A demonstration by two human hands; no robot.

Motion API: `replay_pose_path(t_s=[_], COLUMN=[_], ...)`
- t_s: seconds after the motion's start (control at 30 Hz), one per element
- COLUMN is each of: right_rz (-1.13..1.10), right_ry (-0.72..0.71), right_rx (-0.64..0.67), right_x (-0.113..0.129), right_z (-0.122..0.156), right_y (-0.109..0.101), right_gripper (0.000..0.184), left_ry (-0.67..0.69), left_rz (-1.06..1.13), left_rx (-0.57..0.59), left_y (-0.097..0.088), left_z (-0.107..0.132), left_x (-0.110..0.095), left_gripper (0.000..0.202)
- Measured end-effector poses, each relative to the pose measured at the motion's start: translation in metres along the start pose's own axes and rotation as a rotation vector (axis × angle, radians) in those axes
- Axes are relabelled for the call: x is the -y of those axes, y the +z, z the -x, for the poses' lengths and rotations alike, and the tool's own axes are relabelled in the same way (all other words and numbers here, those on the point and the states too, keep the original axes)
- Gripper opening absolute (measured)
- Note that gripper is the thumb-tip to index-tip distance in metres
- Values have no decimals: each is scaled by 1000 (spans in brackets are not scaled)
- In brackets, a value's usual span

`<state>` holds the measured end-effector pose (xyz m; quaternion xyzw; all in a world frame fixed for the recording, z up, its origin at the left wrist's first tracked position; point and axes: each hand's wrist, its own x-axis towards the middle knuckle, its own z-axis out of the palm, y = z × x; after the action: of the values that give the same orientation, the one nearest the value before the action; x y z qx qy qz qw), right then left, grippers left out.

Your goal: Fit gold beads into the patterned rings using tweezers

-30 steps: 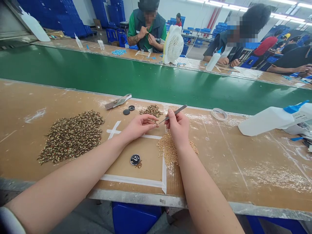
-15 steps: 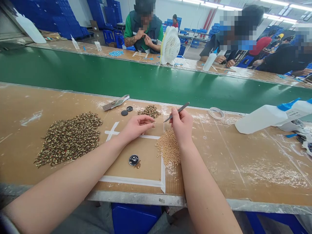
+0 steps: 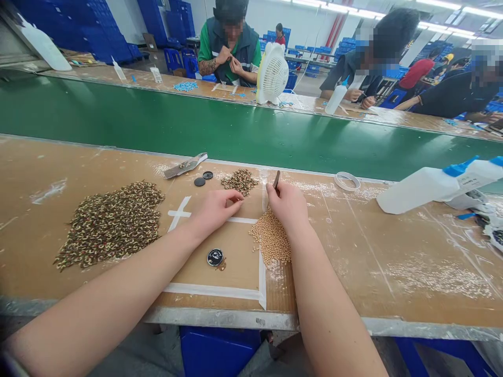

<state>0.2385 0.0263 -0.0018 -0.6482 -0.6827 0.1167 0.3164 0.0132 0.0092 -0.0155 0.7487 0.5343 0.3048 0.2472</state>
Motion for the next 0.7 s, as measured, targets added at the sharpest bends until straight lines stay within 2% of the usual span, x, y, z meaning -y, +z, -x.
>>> replay_pose_path(t_s=[0.13, 0.23, 0.33, 0.4, 0.5, 0.57, 0.7], right_rz=[19, 13, -8, -122, -513, -757, -913], right_ry=[8, -16, -25, -16, 23, 38, -22], right_rx=[19, 26, 16, 7, 15, 45, 80], right_x=[0, -2, -4, -2, 6, 13, 25], right_z=[-1, -2, -2, -2, 0, 2, 8], right_y=[1, 2, 3, 4, 5, 7, 8], right_gripper=[44, 43, 42, 43, 41, 40, 39], left_ry=[-13, -39, -48, -47, -67, -113, -221], left_rz=[-170, -194, -87, 68, 345, 521, 785], left_rx=[-22, -52, -101, -101, -24, 76, 317], left_y=[-4, -6, -6, -6, -4, -3, -1], left_z=[-1, -2, -1, -1, -2, -2, -1], left_x=[2, 3, 0, -4, -8, -10, -13], left_gripper=[18, 19, 20, 21, 29, 35, 41])
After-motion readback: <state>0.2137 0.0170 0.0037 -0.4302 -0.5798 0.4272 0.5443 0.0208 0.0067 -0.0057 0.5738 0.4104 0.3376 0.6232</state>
